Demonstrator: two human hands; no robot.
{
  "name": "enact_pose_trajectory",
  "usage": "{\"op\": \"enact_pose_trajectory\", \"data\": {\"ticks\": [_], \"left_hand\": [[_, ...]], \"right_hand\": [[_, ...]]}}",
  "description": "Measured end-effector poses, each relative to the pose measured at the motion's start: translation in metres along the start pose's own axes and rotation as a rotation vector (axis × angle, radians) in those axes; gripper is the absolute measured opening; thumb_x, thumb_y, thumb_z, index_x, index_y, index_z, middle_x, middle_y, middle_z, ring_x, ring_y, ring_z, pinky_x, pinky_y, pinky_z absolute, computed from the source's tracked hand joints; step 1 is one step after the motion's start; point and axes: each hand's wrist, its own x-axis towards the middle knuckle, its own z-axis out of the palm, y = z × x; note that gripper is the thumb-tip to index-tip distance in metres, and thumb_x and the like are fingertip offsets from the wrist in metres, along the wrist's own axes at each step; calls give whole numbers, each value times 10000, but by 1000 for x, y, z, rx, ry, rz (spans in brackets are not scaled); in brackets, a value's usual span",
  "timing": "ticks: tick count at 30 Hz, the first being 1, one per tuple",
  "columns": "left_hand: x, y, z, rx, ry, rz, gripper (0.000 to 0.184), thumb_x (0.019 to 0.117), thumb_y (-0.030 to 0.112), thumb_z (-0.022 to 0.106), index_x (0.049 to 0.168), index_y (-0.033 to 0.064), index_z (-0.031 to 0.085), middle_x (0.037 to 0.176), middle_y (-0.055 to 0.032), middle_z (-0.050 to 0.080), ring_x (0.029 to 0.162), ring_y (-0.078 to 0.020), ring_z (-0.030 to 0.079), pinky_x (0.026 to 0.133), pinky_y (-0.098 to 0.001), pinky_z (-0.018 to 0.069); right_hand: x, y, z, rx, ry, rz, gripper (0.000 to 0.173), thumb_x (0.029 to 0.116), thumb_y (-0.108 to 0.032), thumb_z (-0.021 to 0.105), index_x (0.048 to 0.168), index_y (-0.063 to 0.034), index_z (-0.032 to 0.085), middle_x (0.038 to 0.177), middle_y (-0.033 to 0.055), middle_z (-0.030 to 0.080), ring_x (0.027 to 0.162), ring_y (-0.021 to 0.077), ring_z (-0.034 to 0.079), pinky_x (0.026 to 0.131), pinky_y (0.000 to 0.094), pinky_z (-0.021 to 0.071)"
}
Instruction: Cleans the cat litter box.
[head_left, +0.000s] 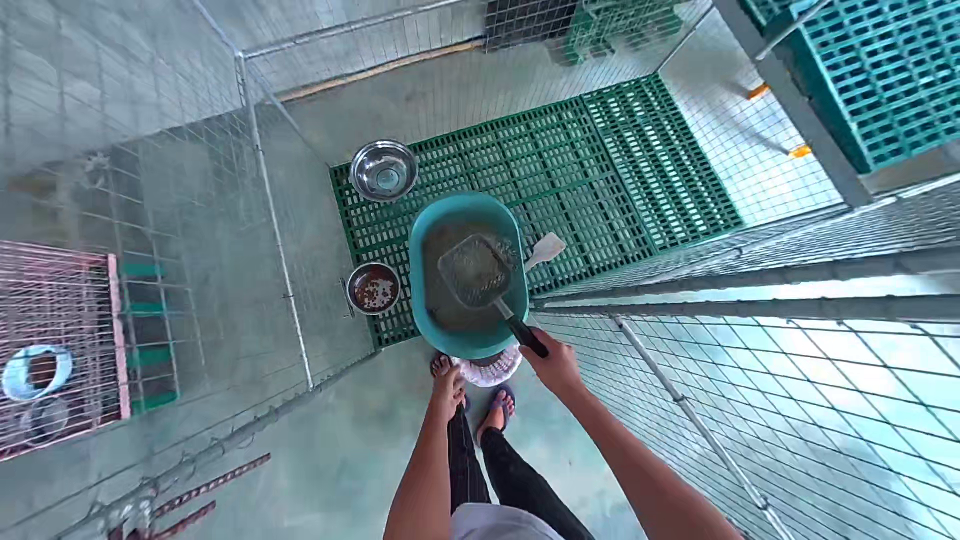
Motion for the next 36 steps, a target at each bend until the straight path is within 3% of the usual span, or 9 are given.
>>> {"op": "enact_pose_trajectory", "data": {"ticks": [4, 9, 14, 22, 31, 36], "left_hand": [[-18, -32, -28, -16, 83, -47, 497, 1096, 229, 470, 1532, 16, 364, 1531, -268, 433, 1390, -389, 452, 1093, -549, 397], [-32, -75, -55, -89, 246, -96, 455, 1086, 207, 497, 1484, -6, 439, 1505, -266, 465, 1366, -383, 474, 1072, -539, 406], [-41, -102, -61, -62, 267, -94, 433, 1084, 185, 497, 1456, -34, 462, 1473, -279, 490, 1331, -388, 502, 1051, -533, 427], [-49, -114, -55, -45, 256, -88, 407, 1086, 161, 490, 1442, -36, 481, 1468, -266, 501, 1320, -365, 513, 1047, -513, 427], [-50, -122, -49, -2, 279, -110, 404, 1104, 170, 437, 1443, -46, 471, 1448, -272, 516, 1309, -365, 525, 1045, -516, 431], [-42, -105, -29, -202, 290, -118, 413, 1109, 198, 400, 1447, -36, 441, 1454, -242, 508, 1276, -306, 541, 1026, -456, 444]], "right_hand": [[-5, 5, 1, -14, -25, 19, 457, 1023, -238, 644, 1439, -55, 593, 1120, 268, 719, 995, 432, 707, 920, 606, 525], [-7, 22, 3, -21, -63, 29, 448, 1033, -242, 632, 1441, -61, 586, 1077, 258, 714, 882, 391, 706, 840, 566, 547], [-11, 37, 4, -60, -115, 34, 435, 1041, -255, 622, 1433, -69, 589, 1063, 259, 709, 857, 391, 702, 828, 570, 549], [-48, 72, -9, -92, -157, 93, 434, 1043, -261, 622, 1443, -98, 588, 1057, 252, 712, 828, 379, 706, 800, 557, 562], [-146, 156, -28, -51, -118, 178, 472, 1003, -196, 673, 1430, -14, 588, 968, 278, 715, 764, 392, 700, 762, 580, 560], [-140, 187, -13, -91, -189, 292, 463, 1018, -223, 659, 1440, -46, 586, 1023, 273, 718, 816, 401, 710, 793, 580, 561]]}}
